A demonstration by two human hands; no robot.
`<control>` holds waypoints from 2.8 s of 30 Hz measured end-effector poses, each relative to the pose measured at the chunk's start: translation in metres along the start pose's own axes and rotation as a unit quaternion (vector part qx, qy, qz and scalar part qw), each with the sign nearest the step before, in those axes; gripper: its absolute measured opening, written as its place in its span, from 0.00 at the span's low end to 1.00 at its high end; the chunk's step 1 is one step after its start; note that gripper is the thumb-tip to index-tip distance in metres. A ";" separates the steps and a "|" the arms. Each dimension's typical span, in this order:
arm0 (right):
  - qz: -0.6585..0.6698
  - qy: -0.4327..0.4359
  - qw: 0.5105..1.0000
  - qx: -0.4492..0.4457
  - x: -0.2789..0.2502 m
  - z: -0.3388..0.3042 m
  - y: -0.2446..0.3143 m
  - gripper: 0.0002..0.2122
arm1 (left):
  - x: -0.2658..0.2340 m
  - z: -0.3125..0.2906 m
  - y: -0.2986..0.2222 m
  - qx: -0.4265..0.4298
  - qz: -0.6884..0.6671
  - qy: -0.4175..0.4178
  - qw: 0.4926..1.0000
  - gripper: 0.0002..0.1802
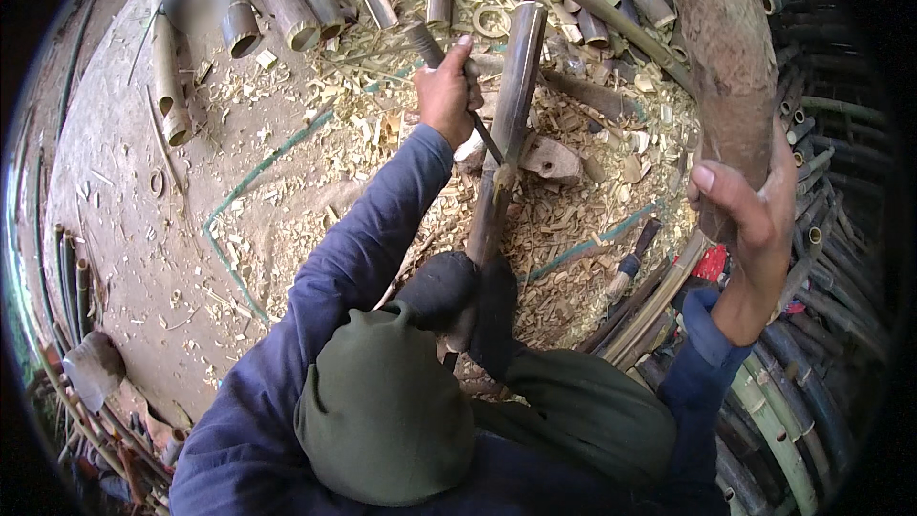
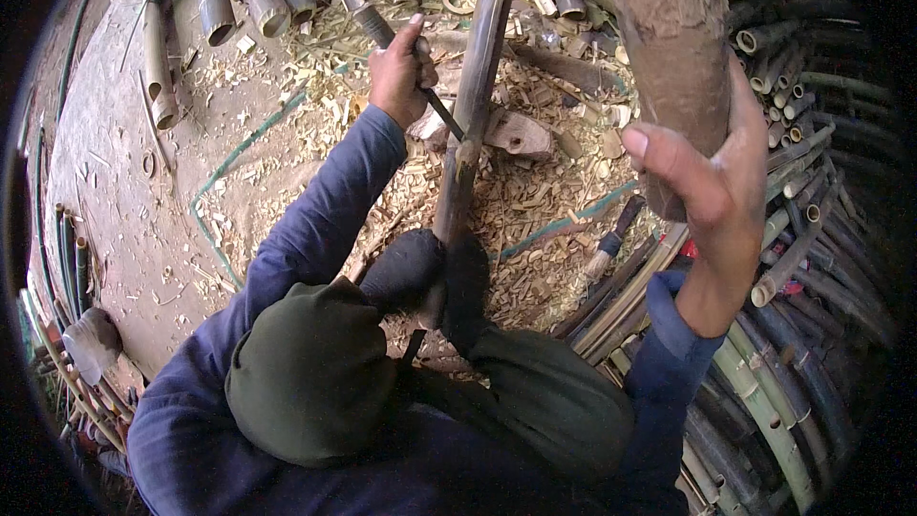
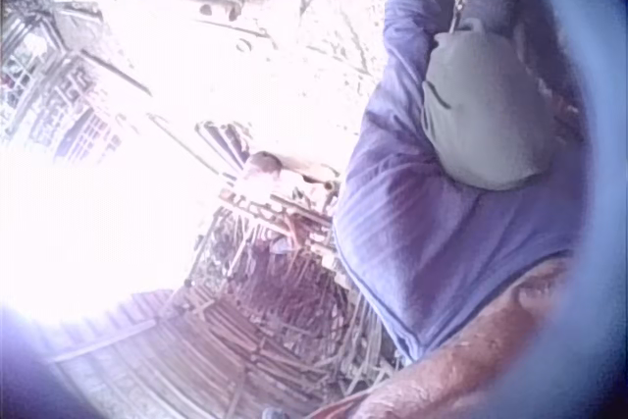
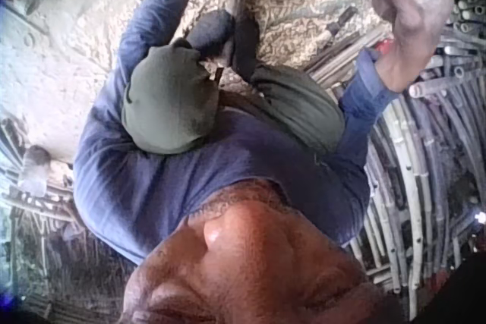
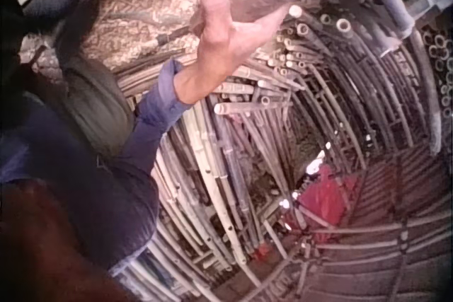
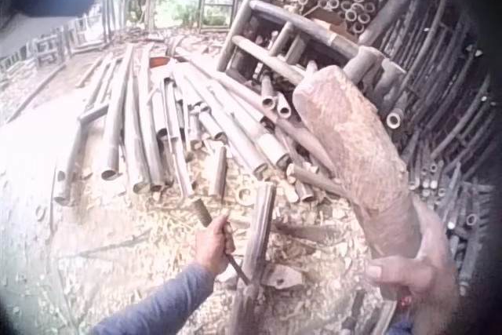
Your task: The person sits on the ground and uses a wooden mallet to strike a wedge inserted into a bamboo pole, splitting it lengthwise. The person then uses a knife to shave and smooth the split edges of the bamboo.
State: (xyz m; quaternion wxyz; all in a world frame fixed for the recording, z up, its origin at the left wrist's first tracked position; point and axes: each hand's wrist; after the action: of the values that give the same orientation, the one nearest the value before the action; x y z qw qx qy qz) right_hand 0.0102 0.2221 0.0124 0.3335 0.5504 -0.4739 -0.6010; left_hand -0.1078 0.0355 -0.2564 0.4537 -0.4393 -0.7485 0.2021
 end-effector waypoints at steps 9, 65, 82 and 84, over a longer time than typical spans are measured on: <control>-0.011 -0.021 0.999 -0.023 -0.007 -0.010 -0.003 0.40 | 0.021 -0.014 -0.013 0.092 0.063 -0.028 0.993 0.14; 0.056 0.002 0.998 0.039 -0.036 0.017 -0.079 0.33 | 0.005 0.015 0.012 -0.030 0.001 0.048 0.998 0.18; -0.077 -0.043 0.994 0.068 -0.021 0.008 -0.207 0.30 | -0.001 0.042 0.016 -0.052 -0.004 0.143 0.988 0.14; -0.217 -0.046 0.959 0.177 -0.017 0.017 -0.210 0.34 | 0.007 0.043 0.017 -0.056 0.029 0.127 0.990 0.15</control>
State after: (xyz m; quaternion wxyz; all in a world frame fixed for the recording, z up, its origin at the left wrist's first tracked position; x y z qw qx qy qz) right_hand 0.0221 0.3097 -0.1793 0.0703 0.6623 -0.4565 -0.5900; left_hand -0.1377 0.0551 -0.2866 0.5140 -0.5078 -0.6815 0.1159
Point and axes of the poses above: each hand's wrist, its own z-axis towards the middle knuckle, its own x-axis out of the palm, y = z × x, and after that the axes turned 11 degrees about z, right-handed
